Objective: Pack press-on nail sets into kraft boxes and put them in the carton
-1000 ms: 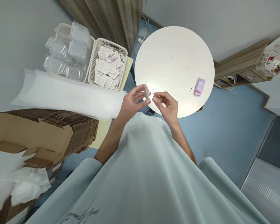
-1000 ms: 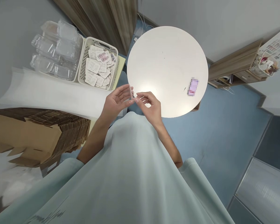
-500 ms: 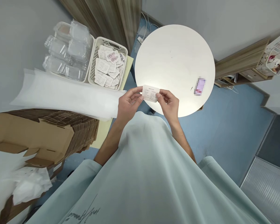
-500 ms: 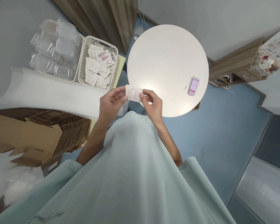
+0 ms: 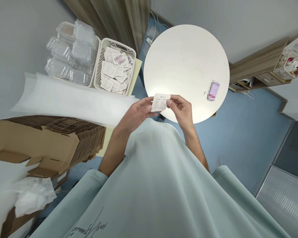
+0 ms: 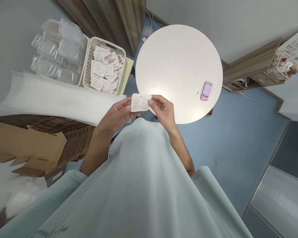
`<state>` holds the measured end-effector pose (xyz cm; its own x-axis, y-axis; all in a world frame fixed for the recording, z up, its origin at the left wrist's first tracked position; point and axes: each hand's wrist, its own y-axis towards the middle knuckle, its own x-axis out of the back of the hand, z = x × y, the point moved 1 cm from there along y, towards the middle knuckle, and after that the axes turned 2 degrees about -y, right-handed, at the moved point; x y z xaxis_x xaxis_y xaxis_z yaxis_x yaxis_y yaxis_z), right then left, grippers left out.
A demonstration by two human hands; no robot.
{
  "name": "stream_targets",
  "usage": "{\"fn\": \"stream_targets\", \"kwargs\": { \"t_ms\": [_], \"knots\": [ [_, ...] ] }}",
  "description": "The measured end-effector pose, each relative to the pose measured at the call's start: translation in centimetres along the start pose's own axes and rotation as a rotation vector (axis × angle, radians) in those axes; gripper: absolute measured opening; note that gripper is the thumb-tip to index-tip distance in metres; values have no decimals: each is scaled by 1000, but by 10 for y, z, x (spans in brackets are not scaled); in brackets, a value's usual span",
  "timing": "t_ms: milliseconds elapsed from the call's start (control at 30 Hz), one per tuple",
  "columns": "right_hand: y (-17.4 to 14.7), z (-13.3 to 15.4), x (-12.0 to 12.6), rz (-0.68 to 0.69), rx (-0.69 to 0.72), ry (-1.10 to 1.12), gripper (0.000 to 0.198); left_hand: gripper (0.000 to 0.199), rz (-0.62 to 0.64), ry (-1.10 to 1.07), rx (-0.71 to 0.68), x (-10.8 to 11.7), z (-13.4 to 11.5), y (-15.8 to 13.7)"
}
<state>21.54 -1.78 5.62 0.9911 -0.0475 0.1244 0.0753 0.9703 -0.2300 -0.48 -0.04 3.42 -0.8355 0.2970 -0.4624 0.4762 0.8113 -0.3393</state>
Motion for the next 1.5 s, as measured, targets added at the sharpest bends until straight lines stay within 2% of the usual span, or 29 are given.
{"fn": "stream_targets", "kwargs": {
  "t_ms": [133, 333, 467, 600, 833, 933, 1133, 1500],
  "knots": [
    [-1, 6, -1, 32, 14, 1, 56, 77, 61, -47, 27, -6, 1, -2],
    [0, 4, -2, 28, 1, -1, 55, 77, 19, -37, -8, -13, 2, -1],
    [0, 5, -3, -60, 30, -11, 56, 71, -104, 37, -37, -14, 4, 2],
    [-3, 12, -6, -62, 6, -17, 57, 69, -251, 108, -79, -20, 7, 5],
    [-5, 10, -16, -33, 0, 1, 53, 73, -328, 240, -154, -32, 15, 8],
    [-1, 1, -13, -49, 0, -3, 53, 72, -334, 245, -164, -25, 16, 8],
    [9, -13, -1, -66, -3, -6, 56, 55, -414, 201, -167, -10, 15, 7],
    [14, -11, -4, -60, -6, 1, 59, 59, -341, 157, -96, -9, 16, 10]
  ]
}}
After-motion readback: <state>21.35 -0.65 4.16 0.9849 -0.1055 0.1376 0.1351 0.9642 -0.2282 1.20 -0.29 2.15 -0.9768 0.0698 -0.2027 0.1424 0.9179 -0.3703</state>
